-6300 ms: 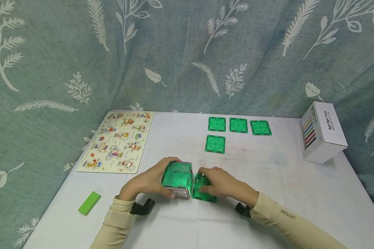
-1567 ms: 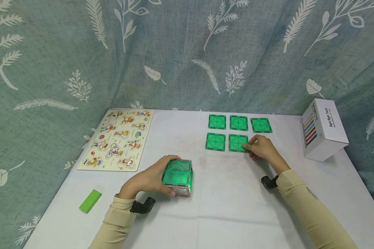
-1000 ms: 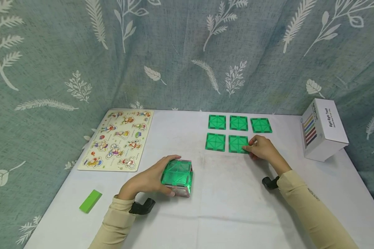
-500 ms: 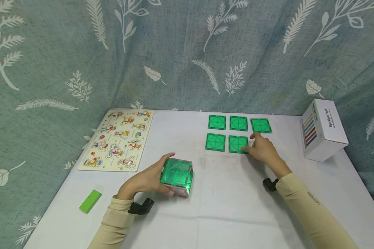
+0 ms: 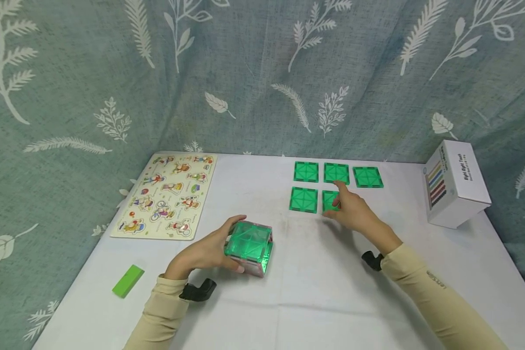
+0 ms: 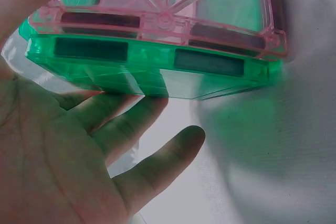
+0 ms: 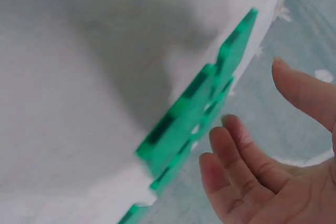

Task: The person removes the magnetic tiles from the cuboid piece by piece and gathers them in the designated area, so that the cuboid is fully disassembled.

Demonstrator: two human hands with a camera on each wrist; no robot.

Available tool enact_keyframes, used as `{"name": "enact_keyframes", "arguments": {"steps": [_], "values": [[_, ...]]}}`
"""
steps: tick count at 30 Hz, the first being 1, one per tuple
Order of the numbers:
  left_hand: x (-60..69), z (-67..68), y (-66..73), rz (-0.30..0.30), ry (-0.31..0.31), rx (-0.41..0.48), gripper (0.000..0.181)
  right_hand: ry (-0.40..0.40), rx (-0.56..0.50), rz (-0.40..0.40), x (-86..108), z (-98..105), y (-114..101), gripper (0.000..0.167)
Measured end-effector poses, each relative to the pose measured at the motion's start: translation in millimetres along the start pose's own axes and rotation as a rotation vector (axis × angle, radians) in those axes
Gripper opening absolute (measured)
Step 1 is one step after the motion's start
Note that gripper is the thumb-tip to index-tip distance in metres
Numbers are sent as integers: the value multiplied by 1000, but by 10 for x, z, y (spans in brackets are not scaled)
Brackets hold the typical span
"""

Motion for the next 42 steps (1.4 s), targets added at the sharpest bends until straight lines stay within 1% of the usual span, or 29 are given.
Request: {"name": "enact_keyframes", "arguments": {"steps": [3,8,10,16,18,20,24,27,31,35,37,42], "values": [[-7,-1,1,-1,-12,17,121,-55,16,49,10,-24,-84,87],[-28,8,-22,-29,-52,35,117,-163,49,145,48,-91,-229,78],[-37,17,-35,-44,-59,25,116,-186,68,175,49,-130,-293,79],[-48,31,-55,-51,-74,33,113,-236,150,261,43,-256,-530,86],[-50,33,-56,-51,-74,42,113,-249,160,282,46,-301,-612,89],[-52,33,-55,-58,-75,51,114,-255,169,320,48,-347,-688,92],[-61,33,-53,-67,-92,81,115,-234,195,450,52,-444,-815,98],[-70,34,-60,-80,-108,90,115,-193,229,560,41,-537,-890,101],[-74,38,-62,-102,-119,95,113,-150,278,677,17,-677,-980,101],[-70,37,-57,-120,-121,99,113,-124,334,761,-1,-798,-1061,99],[-66,36,-53,-119,-117,98,114,-103,359,792,-6,-843,-1098,97],[-53,29,-50,-124,-122,107,121,-25,374,871,-32,-938,-1171,82]]}}
Point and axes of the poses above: each hand's wrist, its own x-axis away from the middle knuckle, its own z-axis out of the back of the hand, y = z × x, the point moved 1 cm from there along -x, towards the middle knuckle, and after that the axes turned 11 degrees about z, right-handed, at the moved point
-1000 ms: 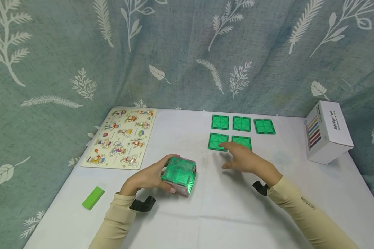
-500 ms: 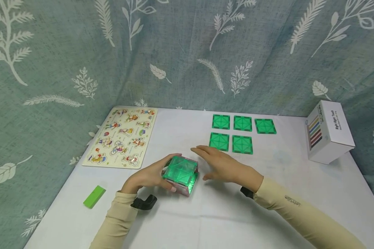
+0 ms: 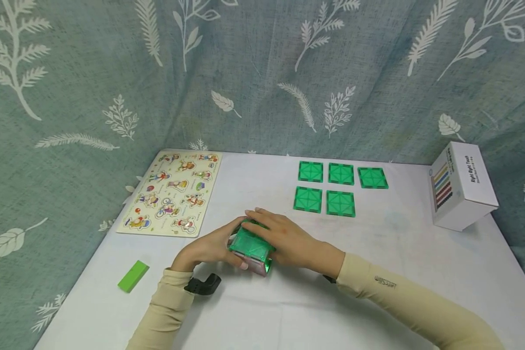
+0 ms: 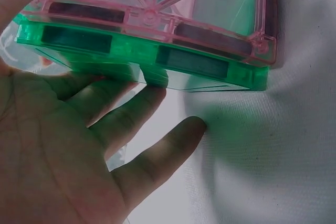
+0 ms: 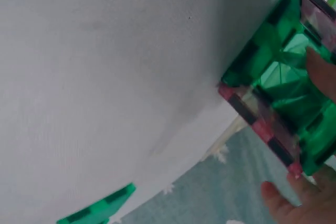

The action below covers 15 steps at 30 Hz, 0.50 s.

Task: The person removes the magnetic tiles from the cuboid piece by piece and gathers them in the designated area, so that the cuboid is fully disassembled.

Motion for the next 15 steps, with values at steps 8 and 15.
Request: {"name": "enact_keyframes", "arguments": {"steps": [8,15], "values": [[-24,17,-50,-90,-72,12,110,-8,-4,60,-128,-93,-76,76],[-40,18,-80,-136,-84,1,100,24,36,109,-168,-131,-90,76]]}}
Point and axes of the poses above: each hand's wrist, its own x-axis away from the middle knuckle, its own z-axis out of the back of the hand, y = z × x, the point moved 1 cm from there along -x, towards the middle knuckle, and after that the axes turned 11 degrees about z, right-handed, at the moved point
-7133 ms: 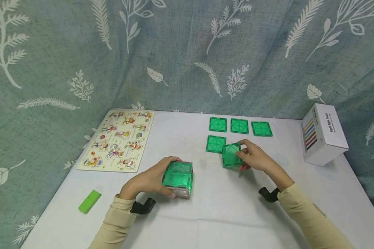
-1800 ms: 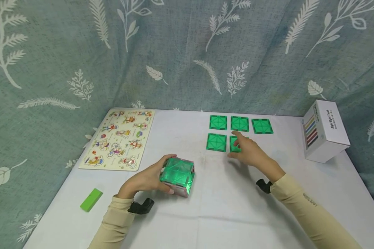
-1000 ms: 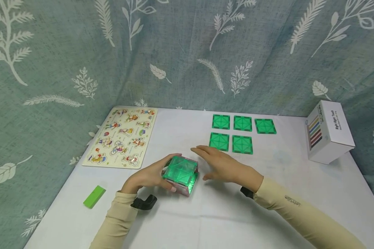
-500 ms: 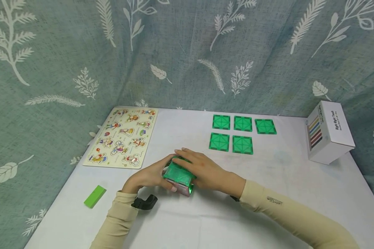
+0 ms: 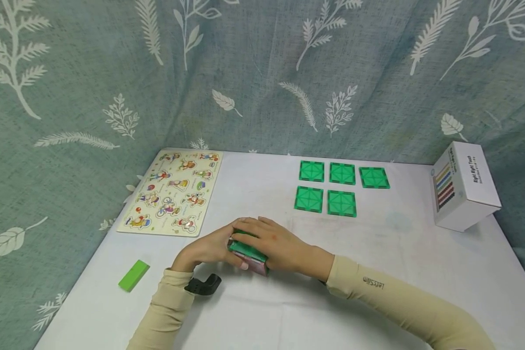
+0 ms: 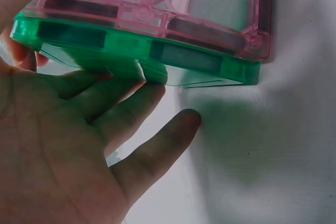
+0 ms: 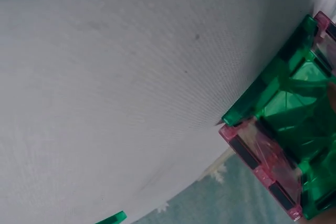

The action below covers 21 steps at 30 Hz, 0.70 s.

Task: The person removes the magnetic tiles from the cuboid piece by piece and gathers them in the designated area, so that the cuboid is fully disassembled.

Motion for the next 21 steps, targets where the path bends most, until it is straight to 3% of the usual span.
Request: {"name": "enact_keyframes", "arguments": {"steps": [11,21], "values": [[-37,30,-45,-28,-27,28,97,78,18,71,20,-51,5,79],[-16,32,-22,17,-41,40,100,137,49,116,21,-82,-1,70]]}}
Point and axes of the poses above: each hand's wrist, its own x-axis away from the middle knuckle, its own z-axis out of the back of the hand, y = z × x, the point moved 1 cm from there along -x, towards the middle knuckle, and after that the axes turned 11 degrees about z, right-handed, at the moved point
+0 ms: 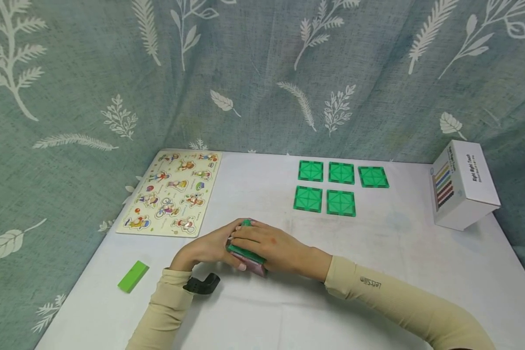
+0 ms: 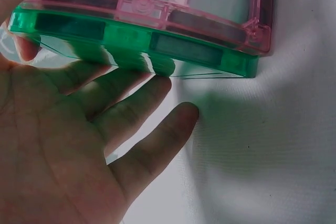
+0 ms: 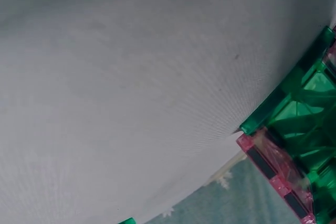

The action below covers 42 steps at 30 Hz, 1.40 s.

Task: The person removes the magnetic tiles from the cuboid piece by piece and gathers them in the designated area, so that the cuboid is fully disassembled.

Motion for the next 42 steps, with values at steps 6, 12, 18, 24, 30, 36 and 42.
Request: {"name": "enact_keyframes", "arguments": {"steps": [6,12,18,24,30,36,42], "values": [[-17,0,-7,-27,9,-13,97,24,-17,9,14,-14,17,64],[-5,0,-1,-14,9,-19,95,41,-32,12,17,-24,23,59],[0,-3,-1,-7,7,-16,95,45,-47,3,11,-16,10,59],[1,-2,9,-15,7,-19,92,58,-54,9,12,-11,10,58],[-4,-5,16,-12,8,-13,93,71,-50,22,12,-5,11,57],[-15,-7,13,2,9,-8,97,64,-54,8,16,-1,13,59],[-22,-5,4,-11,10,-14,97,62,-67,2,13,1,13,58]]}}
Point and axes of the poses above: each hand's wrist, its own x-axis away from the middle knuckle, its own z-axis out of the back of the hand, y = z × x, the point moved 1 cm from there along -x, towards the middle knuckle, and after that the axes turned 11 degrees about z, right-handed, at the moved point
